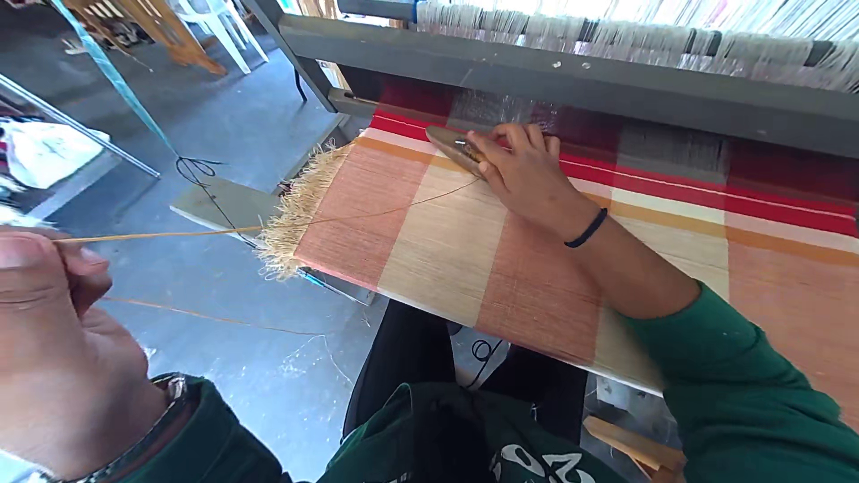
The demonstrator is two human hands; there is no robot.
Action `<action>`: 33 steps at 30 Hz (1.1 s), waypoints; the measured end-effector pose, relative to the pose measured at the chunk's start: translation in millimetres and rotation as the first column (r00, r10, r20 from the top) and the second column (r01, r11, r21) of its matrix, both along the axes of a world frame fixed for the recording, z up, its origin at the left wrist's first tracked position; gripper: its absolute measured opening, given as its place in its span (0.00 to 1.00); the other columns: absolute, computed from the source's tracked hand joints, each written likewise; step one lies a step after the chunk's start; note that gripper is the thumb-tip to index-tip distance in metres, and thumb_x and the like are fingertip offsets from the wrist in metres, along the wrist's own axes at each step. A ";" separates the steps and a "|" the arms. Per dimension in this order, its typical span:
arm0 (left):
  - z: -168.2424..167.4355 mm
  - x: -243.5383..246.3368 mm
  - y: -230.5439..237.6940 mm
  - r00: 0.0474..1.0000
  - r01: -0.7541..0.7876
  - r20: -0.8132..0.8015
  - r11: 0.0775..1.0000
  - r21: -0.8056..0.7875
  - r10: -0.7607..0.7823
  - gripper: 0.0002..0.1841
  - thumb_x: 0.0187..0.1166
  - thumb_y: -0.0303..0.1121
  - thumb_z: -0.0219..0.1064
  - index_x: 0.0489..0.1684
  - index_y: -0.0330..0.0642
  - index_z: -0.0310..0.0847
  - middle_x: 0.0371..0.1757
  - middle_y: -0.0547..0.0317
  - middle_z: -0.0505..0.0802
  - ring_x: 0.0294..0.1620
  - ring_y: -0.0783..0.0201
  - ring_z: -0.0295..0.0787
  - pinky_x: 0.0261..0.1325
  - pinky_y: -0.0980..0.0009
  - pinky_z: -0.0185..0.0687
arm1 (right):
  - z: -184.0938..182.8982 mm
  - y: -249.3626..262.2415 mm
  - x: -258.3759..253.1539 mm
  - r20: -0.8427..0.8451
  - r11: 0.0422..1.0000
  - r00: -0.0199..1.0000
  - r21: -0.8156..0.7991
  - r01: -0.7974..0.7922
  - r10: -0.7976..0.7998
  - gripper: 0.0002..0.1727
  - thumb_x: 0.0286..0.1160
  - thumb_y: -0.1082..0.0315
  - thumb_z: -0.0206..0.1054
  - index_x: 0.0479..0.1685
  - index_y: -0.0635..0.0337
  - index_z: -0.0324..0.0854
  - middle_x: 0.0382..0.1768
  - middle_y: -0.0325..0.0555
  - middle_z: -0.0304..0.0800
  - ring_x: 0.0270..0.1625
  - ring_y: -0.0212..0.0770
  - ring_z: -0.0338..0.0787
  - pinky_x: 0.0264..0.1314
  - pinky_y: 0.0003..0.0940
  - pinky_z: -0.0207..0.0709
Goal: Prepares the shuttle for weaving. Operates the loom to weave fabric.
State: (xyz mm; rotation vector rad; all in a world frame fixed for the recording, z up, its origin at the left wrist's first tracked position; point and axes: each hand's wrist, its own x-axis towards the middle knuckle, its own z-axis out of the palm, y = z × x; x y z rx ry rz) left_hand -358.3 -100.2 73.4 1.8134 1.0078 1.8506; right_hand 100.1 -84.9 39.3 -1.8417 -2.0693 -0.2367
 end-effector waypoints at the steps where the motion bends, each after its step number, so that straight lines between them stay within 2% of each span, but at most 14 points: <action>1: 0.8 -1.5 -1.2 1.000 -0.019 -0.001 1.000 -0.001 0.019 0.09 0.88 0.41 0.63 0.46 0.48 0.83 0.41 0.72 0.89 0.43 0.74 0.86 0.54 0.76 0.81 | 3.0 -2.5 4.2 -0.017 0.999 1.000 -0.031 0.014 -0.015 0.34 0.88 0.41 0.53 0.90 0.43 0.65 0.76 0.54 0.76 0.77 0.63 0.73 0.69 0.67 0.67; 3: 3.1 -4.5 -2.6 0.996 -0.086 -0.013 0.996 -0.017 0.086 0.08 0.88 0.40 0.62 0.43 0.48 0.82 0.39 0.74 0.88 0.41 0.76 0.84 0.52 0.78 0.79 | 11.0 -8.3 13.0 -0.071 0.993 0.996 -0.105 0.045 -0.053 0.46 0.76 0.34 0.66 0.87 0.55 0.66 0.73 0.61 0.76 0.76 0.67 0.74 0.69 0.71 0.68; 6: 4.5 -11.0 -2.1 0.972 -0.213 -0.114 0.976 -0.045 0.207 0.08 0.88 0.38 0.62 0.44 0.46 0.81 0.37 0.76 0.87 0.36 0.82 0.81 0.45 0.83 0.77 | 13.5 -7.7 25.3 -0.134 0.981 0.987 -0.181 0.069 -0.094 0.39 0.73 0.39 0.73 0.73 0.61 0.78 0.67 0.63 0.79 0.73 0.67 0.76 0.70 0.68 0.72; 9: -13.0 -41.1 2.5 0.874 -0.282 -0.447 0.948 -0.148 0.191 0.20 0.90 0.40 0.57 0.71 0.36 0.74 0.44 0.67 0.85 0.38 0.85 0.78 0.45 0.83 0.76 | 10.9 -4.3 27.6 -0.157 0.980 0.982 -0.183 0.075 -0.104 0.33 0.77 0.43 0.71 0.70 0.60 0.80 0.66 0.63 0.79 0.73 0.67 0.76 0.70 0.67 0.73; 10: -20.9 -49.4 1.5 0.818 -0.324 -0.553 0.921 -0.215 0.159 0.21 0.90 0.40 0.55 0.73 0.35 0.72 0.43 0.60 0.85 0.37 0.79 0.79 0.45 0.76 0.77 | 9.6 -3.7 27.1 -0.163 0.982 0.981 -0.173 0.074 -0.103 0.33 0.77 0.43 0.71 0.70 0.61 0.79 0.66 0.63 0.79 0.73 0.67 0.76 0.70 0.67 0.73; 13: -39.9 -54.8 1.4 0.690 -0.414 -0.723 0.810 -0.415 -0.018 0.18 0.88 0.33 0.57 0.68 0.32 0.77 0.38 0.35 0.89 0.33 0.44 0.87 0.40 0.40 0.80 | 7.1 -2.9 26.0 -0.159 0.983 0.981 -0.162 0.081 -0.107 0.33 0.77 0.44 0.71 0.70 0.61 0.79 0.66 0.64 0.79 0.73 0.68 0.76 0.71 0.66 0.73; 15: -42.5 -39.9 4.8 0.611 -0.456 -0.785 0.764 -0.456 -0.104 0.18 0.86 0.34 0.65 0.69 0.34 0.79 0.47 0.31 0.92 0.46 0.33 0.90 0.53 0.30 0.79 | 7.3 -2.8 26.0 -0.159 0.982 0.981 -0.166 0.084 -0.111 0.33 0.77 0.45 0.71 0.71 0.62 0.78 0.65 0.64 0.79 0.72 0.68 0.76 0.71 0.66 0.73; 17: -39.3 -12.2 11.6 0.550 -0.379 -0.833 0.874 -0.303 -0.051 0.21 0.83 0.39 0.69 0.66 0.32 0.82 0.59 0.28 0.89 0.63 0.25 0.83 0.66 0.24 0.70 | 7.2 -2.8 27.2 -0.162 0.984 0.982 -0.162 0.073 -0.100 0.34 0.77 0.44 0.72 0.72 0.62 0.78 0.65 0.64 0.79 0.72 0.68 0.76 0.70 0.66 0.73; 20: -24.3 59.5 21.5 0.672 -0.210 -0.740 0.966 -0.154 0.028 0.20 0.89 0.40 0.59 0.65 0.32 0.80 0.66 0.33 0.86 0.67 0.37 0.83 0.70 0.37 0.77 | 10.9 -6.3 24.0 -0.230 0.990 0.972 -0.143 0.007 -0.041 0.33 0.76 0.44 0.72 0.71 0.60 0.79 0.65 0.63 0.79 0.71 0.66 0.77 0.70 0.65 0.74; 22: -21.0 108.1 28.0 0.788 -0.040 -0.609 0.979 -0.198 -0.091 0.21 0.90 0.37 0.57 0.75 0.33 0.71 0.72 0.40 0.84 0.65 0.50 0.87 0.68 0.50 0.84 | 16.3 -11.5 13.7 -0.291 0.995 0.956 -0.084 -0.045 0.018 0.33 0.74 0.45 0.74 0.70 0.59 0.79 0.64 0.62 0.80 0.69 0.65 0.79 0.69 0.63 0.75; 24: -21.2 152.2 35.0 0.861 0.165 -0.404 0.922 -0.351 -0.308 0.28 0.92 0.36 0.54 0.88 0.39 0.52 0.78 0.46 0.81 0.61 0.56 0.91 0.61 0.56 0.89 | 20.8 -17.6 0.2 -0.312 0.994 0.945 -0.023 -0.110 0.097 0.32 0.72 0.46 0.76 0.70 0.58 0.79 0.61 0.60 0.80 0.67 0.62 0.79 0.68 0.61 0.77; 27: -31.1 206.6 53.8 0.866 0.469 0.090 0.737 -0.486 -0.492 0.36 0.92 0.42 0.56 0.93 0.51 0.35 0.69 0.43 0.84 0.48 0.49 0.96 0.48 0.52 0.98 | 19.5 -27.8 -21.0 -0.258 0.981 0.946 0.036 -0.192 0.195 0.30 0.69 0.49 0.79 0.66 0.56 0.80 0.58 0.56 0.81 0.64 0.59 0.80 0.65 0.58 0.78; 29: -40.1 225.0 53.4 0.836 0.547 0.287 0.671 -0.501 -0.468 0.36 0.90 0.42 0.62 0.89 0.60 0.38 0.67 0.41 0.83 0.45 0.44 0.96 0.41 0.46 0.98 | 14.4 -33.7 -33.4 -0.184 0.977 0.960 0.069 -0.200 0.210 0.30 0.68 0.51 0.81 0.66 0.56 0.81 0.57 0.55 0.81 0.61 0.59 0.81 0.60 0.57 0.79; 33: -57.3 225.8 40.5 0.829 0.559 0.342 0.640 -0.527 -0.442 0.34 0.88 0.39 0.64 0.86 0.66 0.43 0.67 0.46 0.81 0.41 0.48 0.95 0.36 0.49 0.96 | 8.3 -29.5 -31.7 -0.166 0.975 0.964 -0.049 -0.217 0.207 0.31 0.69 0.46 0.79 0.67 0.53 0.80 0.58 0.52 0.81 0.63 0.57 0.81 0.60 0.56 0.78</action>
